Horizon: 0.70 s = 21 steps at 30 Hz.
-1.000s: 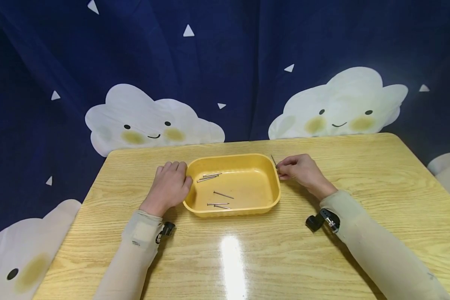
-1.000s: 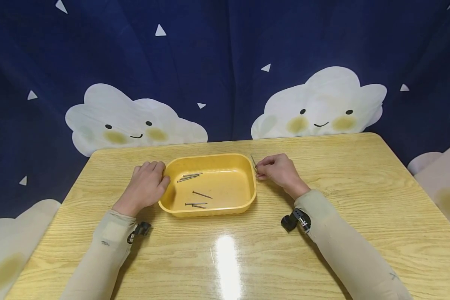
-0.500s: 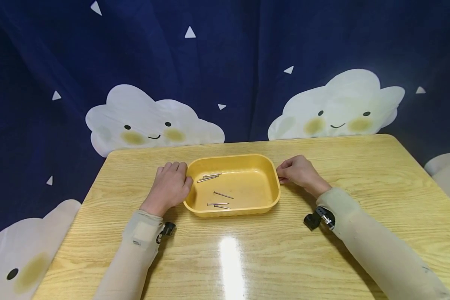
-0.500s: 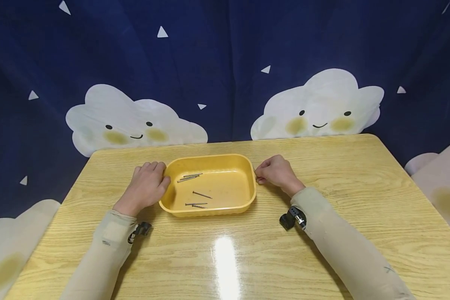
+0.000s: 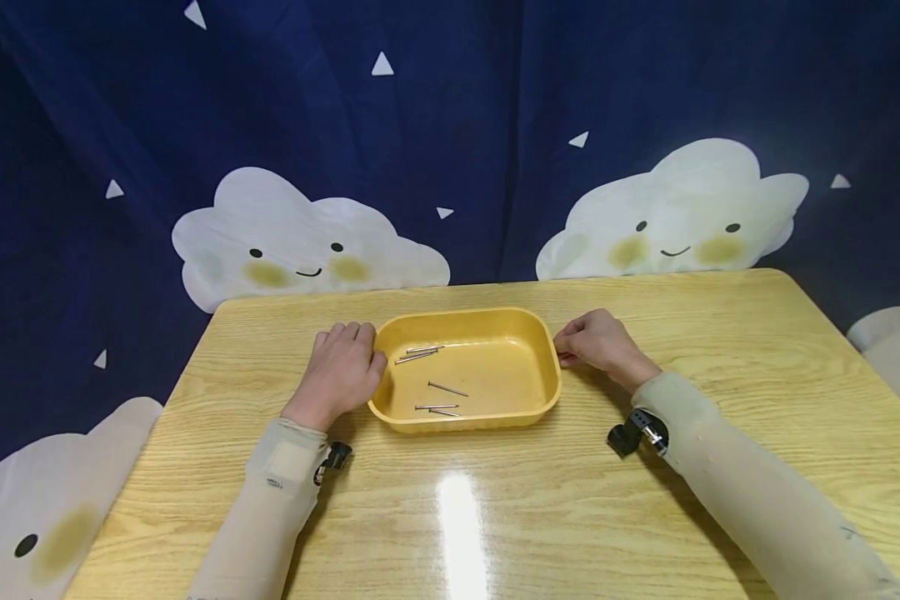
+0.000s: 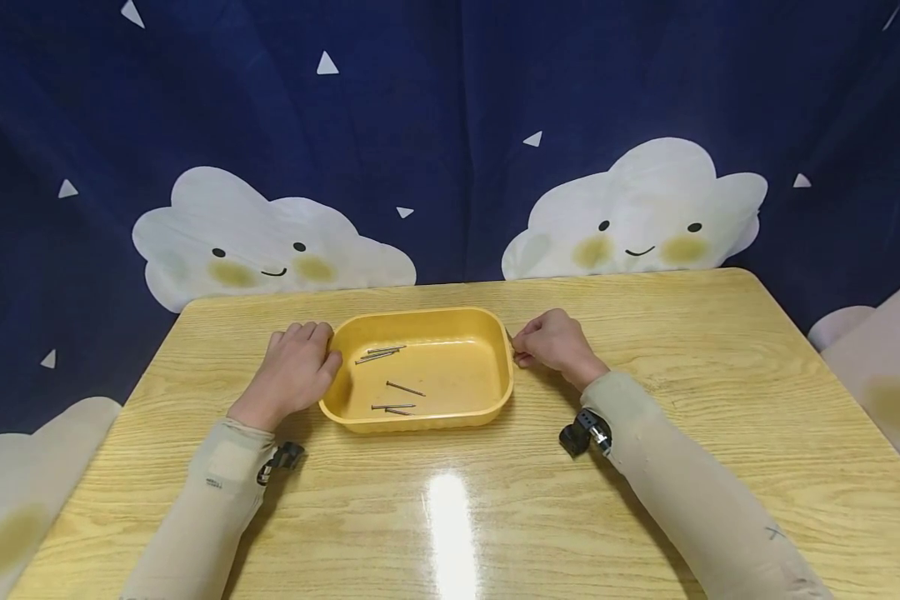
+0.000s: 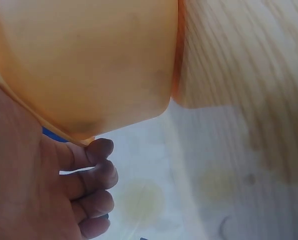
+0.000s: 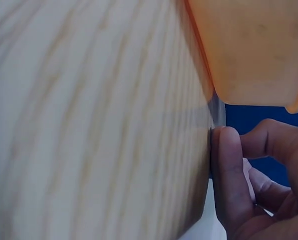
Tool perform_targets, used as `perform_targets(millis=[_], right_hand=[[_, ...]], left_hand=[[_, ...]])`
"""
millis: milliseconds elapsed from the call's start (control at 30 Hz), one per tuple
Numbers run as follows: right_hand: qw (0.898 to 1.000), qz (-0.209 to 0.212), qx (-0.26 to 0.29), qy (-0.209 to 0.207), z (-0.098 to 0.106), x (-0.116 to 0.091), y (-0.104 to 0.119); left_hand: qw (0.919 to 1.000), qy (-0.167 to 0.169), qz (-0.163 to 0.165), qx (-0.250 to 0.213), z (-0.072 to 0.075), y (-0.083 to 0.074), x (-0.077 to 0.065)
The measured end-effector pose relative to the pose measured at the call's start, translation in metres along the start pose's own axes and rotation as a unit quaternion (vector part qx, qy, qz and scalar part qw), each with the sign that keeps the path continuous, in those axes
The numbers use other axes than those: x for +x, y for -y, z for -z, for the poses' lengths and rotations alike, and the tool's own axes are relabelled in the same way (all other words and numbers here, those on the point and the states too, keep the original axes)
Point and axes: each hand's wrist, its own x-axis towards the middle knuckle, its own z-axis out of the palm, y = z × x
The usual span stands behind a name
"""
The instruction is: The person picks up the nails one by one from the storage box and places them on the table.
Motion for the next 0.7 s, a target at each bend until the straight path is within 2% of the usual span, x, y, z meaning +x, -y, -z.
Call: perform_targets(millis=[467,700], right_hand=[[1.0,-0.009,-0.006,0.003,0.0027,-0.0013,0.0015],[0.995,0.009,-0.101,-0.016,0.0034,-0.0014,0.0042]], left_hand=[[1.0,-0.003,0.001,0.003,0.0013,-0.001,-0.0009],[1.0,-0.001,-0.001,0.007,0.0004,-0.0005,-0.0006]])
